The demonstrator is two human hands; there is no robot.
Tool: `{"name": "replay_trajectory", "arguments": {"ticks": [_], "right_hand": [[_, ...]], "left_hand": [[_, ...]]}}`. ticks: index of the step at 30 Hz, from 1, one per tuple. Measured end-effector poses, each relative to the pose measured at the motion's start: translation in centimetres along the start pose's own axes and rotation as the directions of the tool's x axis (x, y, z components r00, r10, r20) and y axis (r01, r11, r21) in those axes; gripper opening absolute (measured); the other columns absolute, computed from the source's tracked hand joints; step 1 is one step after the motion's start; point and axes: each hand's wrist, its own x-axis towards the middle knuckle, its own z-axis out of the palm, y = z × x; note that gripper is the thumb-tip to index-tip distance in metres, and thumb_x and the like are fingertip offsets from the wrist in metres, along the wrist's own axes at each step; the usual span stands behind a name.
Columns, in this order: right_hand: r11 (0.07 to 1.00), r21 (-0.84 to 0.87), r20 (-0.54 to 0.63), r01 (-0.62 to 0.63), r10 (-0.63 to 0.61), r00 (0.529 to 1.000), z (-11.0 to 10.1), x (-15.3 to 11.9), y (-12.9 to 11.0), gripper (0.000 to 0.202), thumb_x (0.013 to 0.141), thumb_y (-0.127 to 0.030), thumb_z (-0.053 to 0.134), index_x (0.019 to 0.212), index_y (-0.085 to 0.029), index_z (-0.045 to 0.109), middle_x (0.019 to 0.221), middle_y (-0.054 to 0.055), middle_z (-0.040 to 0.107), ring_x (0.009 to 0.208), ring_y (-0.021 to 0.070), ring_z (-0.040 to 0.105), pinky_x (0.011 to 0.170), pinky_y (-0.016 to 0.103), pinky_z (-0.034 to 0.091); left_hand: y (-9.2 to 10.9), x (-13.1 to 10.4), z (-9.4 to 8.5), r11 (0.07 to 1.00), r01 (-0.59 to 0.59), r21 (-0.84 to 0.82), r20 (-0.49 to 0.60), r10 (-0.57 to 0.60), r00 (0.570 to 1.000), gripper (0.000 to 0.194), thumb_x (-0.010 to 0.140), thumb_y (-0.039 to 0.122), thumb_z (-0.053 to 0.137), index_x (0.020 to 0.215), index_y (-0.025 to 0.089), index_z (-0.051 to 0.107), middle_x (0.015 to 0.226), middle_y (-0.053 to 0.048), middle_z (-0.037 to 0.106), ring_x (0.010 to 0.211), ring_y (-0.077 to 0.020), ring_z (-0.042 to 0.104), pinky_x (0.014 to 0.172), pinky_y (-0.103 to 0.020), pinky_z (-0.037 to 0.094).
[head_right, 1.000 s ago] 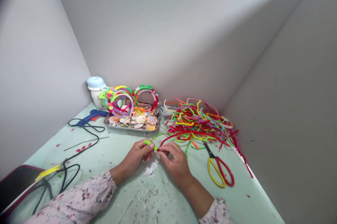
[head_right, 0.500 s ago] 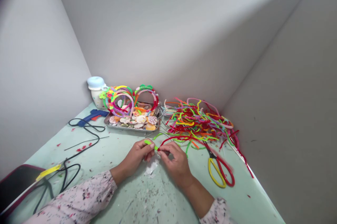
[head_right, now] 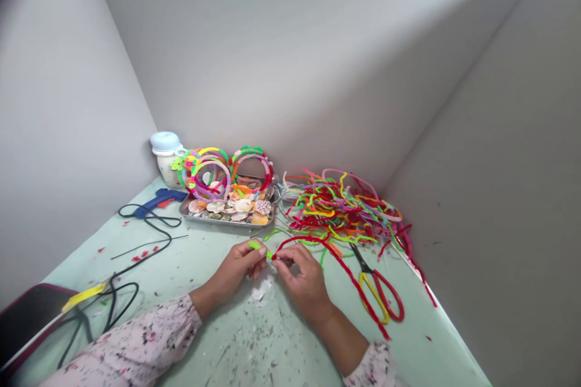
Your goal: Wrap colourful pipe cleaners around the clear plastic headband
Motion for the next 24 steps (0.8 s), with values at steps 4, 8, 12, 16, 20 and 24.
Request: {"name": "replay_trajectory", "arguments": {"ticks": [4, 8, 12, 16, 20, 24], "right_hand": [[1.000, 0.011, 0.018, 0.000, 0.000, 1.000, -0.08, -0.02, -0.01, 0.007, 0.081, -0.019, 0.061, 0.085, -0.022, 0.066, 0.082, 0.003, 0.062, 0.078, 0.0158, 0.059, 0.071, 0.029, 0.048], [1.000, 0.009, 0.022, 0.000, 0.000, 1.000, -0.11, -0.10, 0.03, 0.008, 0.081, -0.019, 0.061, 0.086, -0.022, 0.067, 0.083, 0.003, 0.062, 0.079, 0.0157, 0.059, 0.072, 0.029, 0.048], [1.000, 0.005, 0.006, 0.005, -0.005, 1.000, -0.09, -0.06, 0.06, 0.007, 0.080, -0.019, 0.061, 0.085, -0.021, 0.065, 0.082, 0.003, 0.062, 0.079, 0.0162, 0.059, 0.071, 0.029, 0.049], [1.000, 0.011, 0.024, -0.003, 0.002, 1.000, -0.13, 0.01, -0.02, 0.007, 0.081, -0.020, 0.060, 0.086, -0.021, 0.066, 0.082, 0.004, 0.063, 0.078, 0.0167, 0.059, 0.072, 0.030, 0.049], [1.000, 0.018, 0.045, -0.021, 0.020, 0.999, -0.16, 0.02, -0.15, 0.008, 0.082, -0.021, 0.059, 0.086, -0.021, 0.066, 0.082, 0.004, 0.063, 0.078, 0.0169, 0.059, 0.071, 0.031, 0.049], [1.000, 0.025, 0.025, -0.014, 0.013, 1.000, -0.11, 0.01, -0.15, 0.007, 0.081, -0.020, 0.060, 0.085, -0.021, 0.065, 0.082, 0.004, 0.063, 0.077, 0.0168, 0.059, 0.070, 0.030, 0.049]], "left_hand": [[-0.11, 0.08, -0.05, 1.000, -0.005, 0.004, 0.004, 0.005, 1.000, 0.026, 0.080, 0.034, 0.057, 0.067, 0.013, 0.056, 0.057, 0.001, 0.053, 0.044, -0.0070, 0.045, 0.046, -0.021, 0.031], [-0.13, 0.09, -0.05, 1.000, 0.001, 0.008, 0.004, -0.001, 1.000, 0.026, 0.080, 0.035, 0.057, 0.067, 0.013, 0.056, 0.056, 0.001, 0.053, 0.044, -0.0070, 0.045, 0.046, -0.021, 0.030], [-0.03, 0.01, -0.01, 1.000, -0.004, 0.011, 0.000, 0.004, 1.000, 0.026, 0.080, 0.035, 0.057, 0.067, 0.013, 0.057, 0.056, 0.001, 0.053, 0.044, -0.0069, 0.044, 0.046, -0.020, 0.031], [-0.03, 0.04, -0.04, 1.000, -0.006, 0.001, 0.002, 0.006, 1.000, 0.027, 0.080, 0.036, 0.058, 0.067, 0.013, 0.057, 0.057, 0.001, 0.053, 0.045, -0.0073, 0.045, 0.046, -0.021, 0.031], [-0.15, 0.07, -0.09, 1.000, 0.000, -0.002, 0.006, 0.000, 1.000, 0.026, 0.079, 0.037, 0.058, 0.069, 0.013, 0.057, 0.058, 0.001, 0.054, 0.045, -0.0072, 0.044, 0.046, -0.021, 0.031], [-0.16, 0.05, -0.11, 1.000, -0.008, 0.010, 0.009, 0.008, 1.000, 0.028, 0.080, 0.037, 0.057, 0.067, 0.013, 0.057, 0.057, 0.001, 0.053, 0.045, -0.0072, 0.044, 0.047, -0.021, 0.031]]}}
